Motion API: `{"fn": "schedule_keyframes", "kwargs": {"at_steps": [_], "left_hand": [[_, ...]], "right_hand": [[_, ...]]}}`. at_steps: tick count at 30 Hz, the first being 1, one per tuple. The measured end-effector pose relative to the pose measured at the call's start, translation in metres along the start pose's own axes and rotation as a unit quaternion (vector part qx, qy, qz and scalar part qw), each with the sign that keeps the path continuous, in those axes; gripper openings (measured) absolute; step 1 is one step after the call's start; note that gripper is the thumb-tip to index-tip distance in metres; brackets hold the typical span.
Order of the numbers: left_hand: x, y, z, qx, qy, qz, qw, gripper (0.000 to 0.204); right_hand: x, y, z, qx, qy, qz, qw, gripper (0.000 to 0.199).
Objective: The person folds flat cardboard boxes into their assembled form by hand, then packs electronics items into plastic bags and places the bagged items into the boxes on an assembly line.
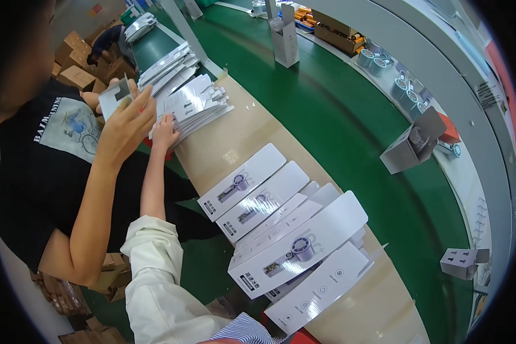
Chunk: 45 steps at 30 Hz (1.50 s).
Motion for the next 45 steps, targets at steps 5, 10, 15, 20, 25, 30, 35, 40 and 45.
{"fn": "schedule_keyframes", "kwargs": {"at_steps": [5,10,15,20,25,30,35,40,45], "left_hand": [[-0.003,0.016,0.018,0.217,0.033,0.088,0.972,0.076],[0.001,0.036,0.026,0.124,-0.024,0.186,0.974,0.094],[-0.008,0.040,0.044,0.153,-0.064,0.124,0.978,0.091],[-0.001,0.011,0.069,0.131,-0.084,0.039,0.987,0.076],[-0.020,-0.012,0.060,0.043,-0.095,0.093,0.990,0.062],[0.011,-0.015,0.058,-0.055,-0.073,0.158,0.983,0.051],[-0.040,0.012,0.024,-0.117,-0.068,0.067,0.988,0.059],[-0.093,0.087,-0.034,-0.215,-0.115,-0.112,0.963,0.065],[-0.154,0.160,-0.101,-0.253,-0.190,-0.151,0.937,0.063]], "right_hand": [[-0.004,-0.020,-0.015,0.038,-0.062,0.078,0.994,0.035],[0.002,-0.031,-0.020,0.069,-0.116,0.146,0.980,0.035],[0.031,-0.037,-0.005,0.105,-0.210,0.133,0.963,0.034],[0.050,-0.021,0.010,0.096,-0.179,0.124,0.971,0.033],[0.051,-0.029,-0.009,0.066,-0.153,0.132,0.977,0.032],[0.054,-0.040,-0.023,0.055,-0.136,0.148,0.978,0.031],[0.052,-0.031,-0.015,-0.025,-0.163,0.080,0.983,0.034],[0.086,-0.034,0.020,-0.009,-0.236,0.121,0.964,0.038],[0.139,-0.028,0.062,0.067,-0.311,0.142,0.937,0.038]]}}
Point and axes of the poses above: each hand's wrist, its own z-axis towards the middle knuckle, its own y-axis out of the back of the hand, x = y × z, the point moved 4 cm from there along z, towards the middle knuckle, and after that the axes turned 5 degrees about y, right-handed, at the moved point
